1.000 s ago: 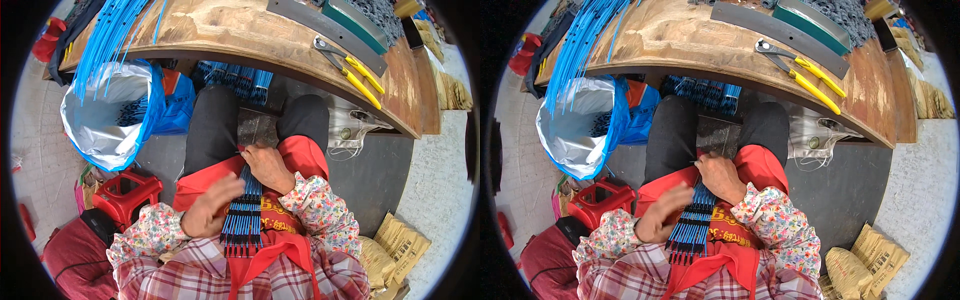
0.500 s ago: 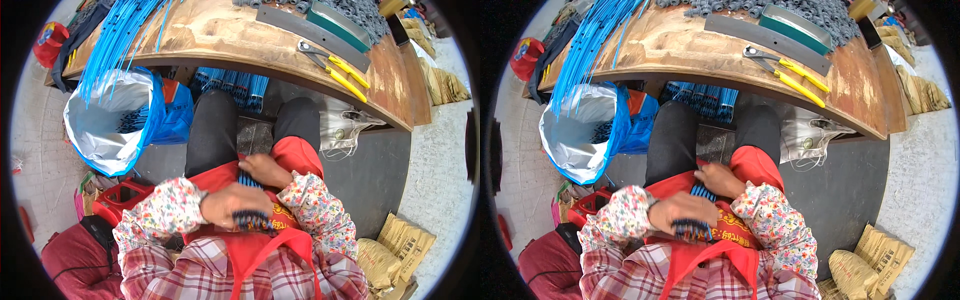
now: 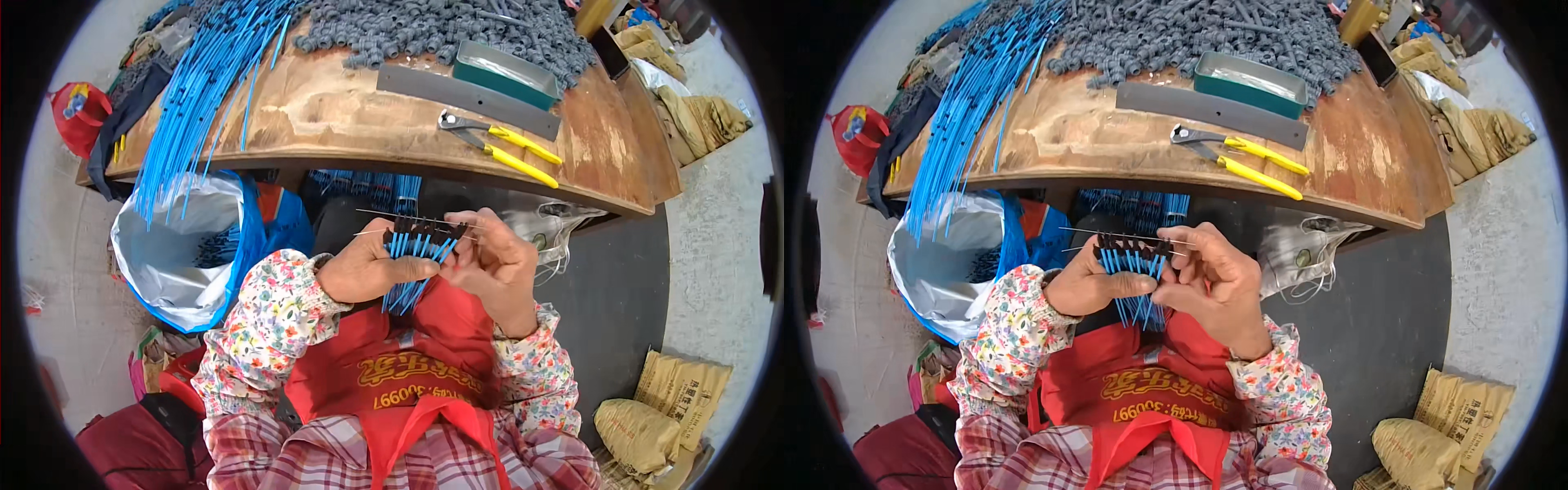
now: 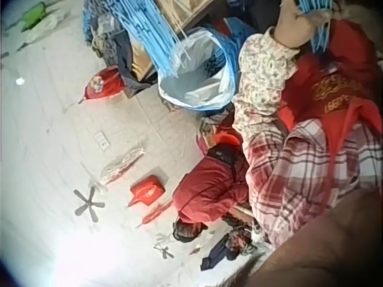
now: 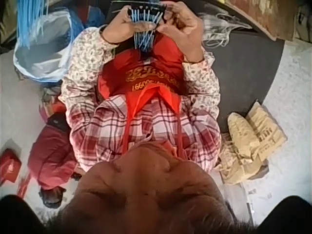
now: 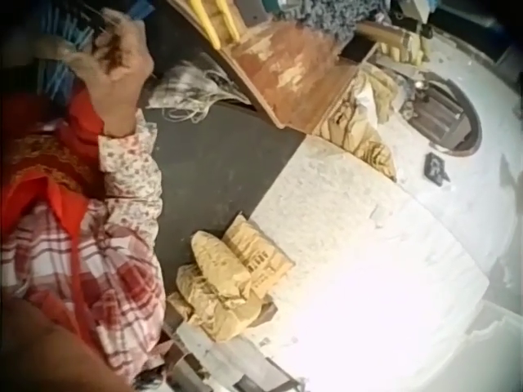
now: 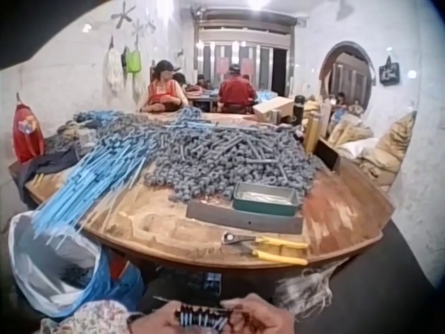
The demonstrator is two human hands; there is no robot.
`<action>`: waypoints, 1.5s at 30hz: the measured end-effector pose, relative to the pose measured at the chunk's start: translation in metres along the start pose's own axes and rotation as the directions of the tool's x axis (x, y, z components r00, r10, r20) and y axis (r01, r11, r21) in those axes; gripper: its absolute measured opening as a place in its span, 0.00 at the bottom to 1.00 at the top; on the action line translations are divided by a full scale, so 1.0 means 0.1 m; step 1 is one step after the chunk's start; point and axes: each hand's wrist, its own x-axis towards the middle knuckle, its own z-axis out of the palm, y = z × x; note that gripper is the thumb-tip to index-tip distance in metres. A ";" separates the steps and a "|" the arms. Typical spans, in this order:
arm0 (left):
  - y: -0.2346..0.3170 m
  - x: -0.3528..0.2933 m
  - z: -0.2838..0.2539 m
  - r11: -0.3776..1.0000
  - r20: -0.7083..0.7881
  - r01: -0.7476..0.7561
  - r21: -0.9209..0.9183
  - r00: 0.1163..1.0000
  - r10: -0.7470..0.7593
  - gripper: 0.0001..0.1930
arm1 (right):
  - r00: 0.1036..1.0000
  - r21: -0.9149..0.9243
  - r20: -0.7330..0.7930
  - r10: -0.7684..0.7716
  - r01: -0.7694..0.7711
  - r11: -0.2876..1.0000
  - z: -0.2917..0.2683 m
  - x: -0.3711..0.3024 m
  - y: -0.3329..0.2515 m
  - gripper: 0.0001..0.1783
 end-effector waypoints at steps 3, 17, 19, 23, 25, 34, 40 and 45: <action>-0.04 0.04 -0.01 1.000 -0.024 -0.001 0.019 1.000 0.001 0.14 | 0.999 -0.105 0.030 -0.035 0.038 0.994 0.01 0.11 -0.03 0.11; -0.18 0.20 -0.03 0.903 -0.358 -0.392 0.176 0.829 0.429 0.12 | 0.995 -0.192 0.063 -0.082 0.092 0.977 0.03 0.53 0.00 0.05; -0.17 0.22 -0.06 0.908 -0.331 -0.379 0.178 0.846 0.418 0.12 | 0.994 -0.298 0.085 -0.070 0.092 0.950 0.00 0.55 0.02 0.06; -0.13 0.26 -0.11 0.918 -0.266 -0.352 0.183 0.881 0.391 0.10 | 0.995 -0.245 0.096 -0.021 0.045 0.968 -0.04 0.57 0.05 0.08; -0.12 0.28 -0.11 0.921 -0.247 -0.349 0.172 0.890 0.383 0.08 | 0.995 -0.195 0.096 -0.004 0.022 0.981 -0.05 0.57 0.04 0.10; -0.09 0.28 -0.11 0.901 -0.293 -0.323 0.290 0.866 0.405 0.07 | 1.000 -0.038 -0.022 -0.009 0.008 0.999 -0.03 0.45 0.11 0.12; -0.10 0.30 -0.12 0.927 -0.297 -0.314 0.205 0.882 0.365 0.08 | 0.995 0.012 -0.087 -0.058 0.059 0.998 0.02 0.49 0.06 0.06; -0.11 0.33 -0.08 0.921 -0.312 -0.325 0.216 0.871 0.380 0.07 | 0.996 -0.202 -0.047 -0.072 0.062 0.977 -0.03 0.52 0.01 0.03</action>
